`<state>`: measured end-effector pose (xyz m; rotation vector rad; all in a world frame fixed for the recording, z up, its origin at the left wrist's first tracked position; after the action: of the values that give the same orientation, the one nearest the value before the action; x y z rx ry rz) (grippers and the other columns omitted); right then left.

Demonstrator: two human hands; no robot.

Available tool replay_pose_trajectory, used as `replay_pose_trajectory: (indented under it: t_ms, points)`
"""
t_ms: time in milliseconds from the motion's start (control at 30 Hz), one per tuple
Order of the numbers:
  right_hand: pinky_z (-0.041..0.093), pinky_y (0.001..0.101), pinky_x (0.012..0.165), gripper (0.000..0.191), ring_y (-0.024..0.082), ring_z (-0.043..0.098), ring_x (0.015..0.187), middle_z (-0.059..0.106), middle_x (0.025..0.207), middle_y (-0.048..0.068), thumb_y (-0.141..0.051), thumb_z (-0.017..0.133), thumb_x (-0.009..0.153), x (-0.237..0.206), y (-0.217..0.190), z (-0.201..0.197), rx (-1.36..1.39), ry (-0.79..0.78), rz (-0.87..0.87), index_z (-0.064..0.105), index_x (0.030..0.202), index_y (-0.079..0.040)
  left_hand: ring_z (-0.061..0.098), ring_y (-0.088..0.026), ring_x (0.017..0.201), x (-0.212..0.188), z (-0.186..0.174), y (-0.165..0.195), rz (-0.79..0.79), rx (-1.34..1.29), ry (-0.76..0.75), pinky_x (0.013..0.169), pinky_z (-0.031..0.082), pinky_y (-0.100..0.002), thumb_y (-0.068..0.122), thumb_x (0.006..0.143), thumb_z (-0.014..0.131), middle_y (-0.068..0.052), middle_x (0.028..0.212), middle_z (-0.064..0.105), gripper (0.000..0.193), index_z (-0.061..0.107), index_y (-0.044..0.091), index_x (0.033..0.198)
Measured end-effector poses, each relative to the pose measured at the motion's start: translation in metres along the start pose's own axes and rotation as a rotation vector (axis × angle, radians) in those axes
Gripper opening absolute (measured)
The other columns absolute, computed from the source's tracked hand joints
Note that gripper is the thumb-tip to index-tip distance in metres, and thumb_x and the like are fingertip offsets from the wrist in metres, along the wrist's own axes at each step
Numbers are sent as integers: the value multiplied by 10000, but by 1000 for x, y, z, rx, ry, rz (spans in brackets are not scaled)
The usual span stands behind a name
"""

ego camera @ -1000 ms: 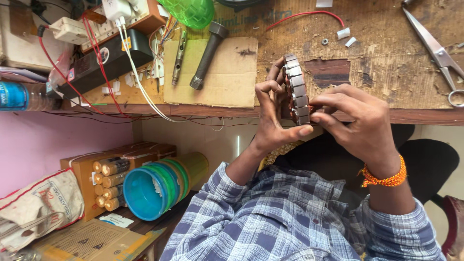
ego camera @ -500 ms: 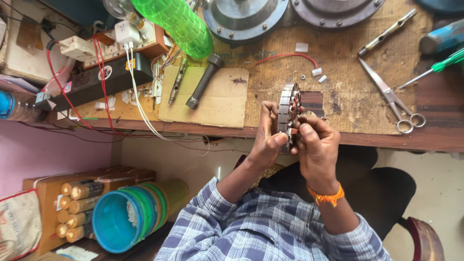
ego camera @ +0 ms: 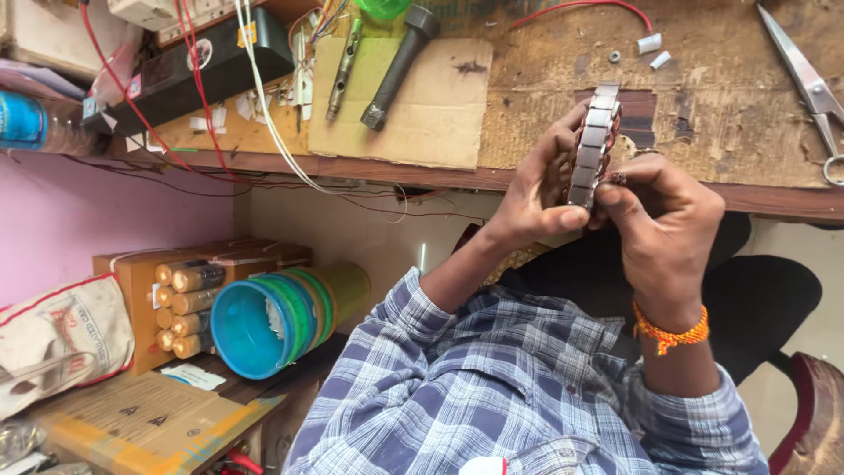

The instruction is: The person uses a screwdriver to pry and remove copper wire coils from a circular stator, then uses scissors to cut the wire. The removed coil is set aside on the workbench.

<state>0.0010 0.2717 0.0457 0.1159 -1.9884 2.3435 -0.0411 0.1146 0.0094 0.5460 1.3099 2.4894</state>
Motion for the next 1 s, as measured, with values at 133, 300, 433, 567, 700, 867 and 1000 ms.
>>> replay_pose_trajectory:
  t_ms: [133,300,433,567,700,867,1000]
  points:
    - [500,204,634,229,76,597,703,656,860,40,-136,744,1099,4,3,17,354,115,-33,620,1000,30,620,-195,1121,10,5,-1,-83,-57,6,784,628,-350,422,809,864,-137,1639,301,715,385,121,1245]
    - [519,213,642,224,71,604,722,641,858,34,-110,717,1119,5,-14,13,231,56,53,599,975,15,666,-216,917,12,0,3,-202,-75,-70,706,615,-342,425,790,879,-170,1221,527,759,365,131,1264]
    - [545,235,699,171,92,633,787,646,913,64,-87,696,1089,-6,-31,-1,-165,18,-75,584,1021,23,632,-185,1052,11,3,1,-196,-121,-126,773,600,-344,413,802,909,-132,1310,505,785,398,121,1322]
    - [574,214,724,197,93,600,746,637,895,43,-155,692,1122,-20,-8,-15,410,109,-76,585,1020,-24,617,-258,1177,8,9,-14,-197,-190,-197,881,603,-402,473,769,909,-164,1489,473,1052,363,116,1594]
    - [627,351,1017,208,54,548,713,572,848,-8,-205,687,1123,-53,21,-84,951,351,-68,541,1028,-91,513,-304,1460,17,-1,-24,-99,-336,-212,1103,579,-499,567,734,867,-143,1596,406,1117,337,185,1640]
    - [613,324,898,167,99,517,718,591,950,59,-184,679,1194,-90,75,-120,686,367,-75,585,1131,-60,486,-378,1400,19,-25,-10,-172,-296,-37,1072,534,-603,641,866,736,-169,1631,304,1022,273,148,1631]
    - [530,252,733,152,87,518,715,597,992,44,-161,695,1177,-105,103,-134,705,461,75,624,1100,-52,522,-433,1330,28,-29,-8,-317,-364,203,926,574,-642,753,899,544,-223,1575,344,971,292,112,1582]
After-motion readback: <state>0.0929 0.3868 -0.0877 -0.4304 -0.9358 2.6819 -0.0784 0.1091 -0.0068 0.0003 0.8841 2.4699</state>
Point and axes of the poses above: each hand's wrist, its own x-axis towards the middle knuckle, its own z-axis out of the palm, y = z × x, the point moved 3 cm from there along x, towards the middle knuckle
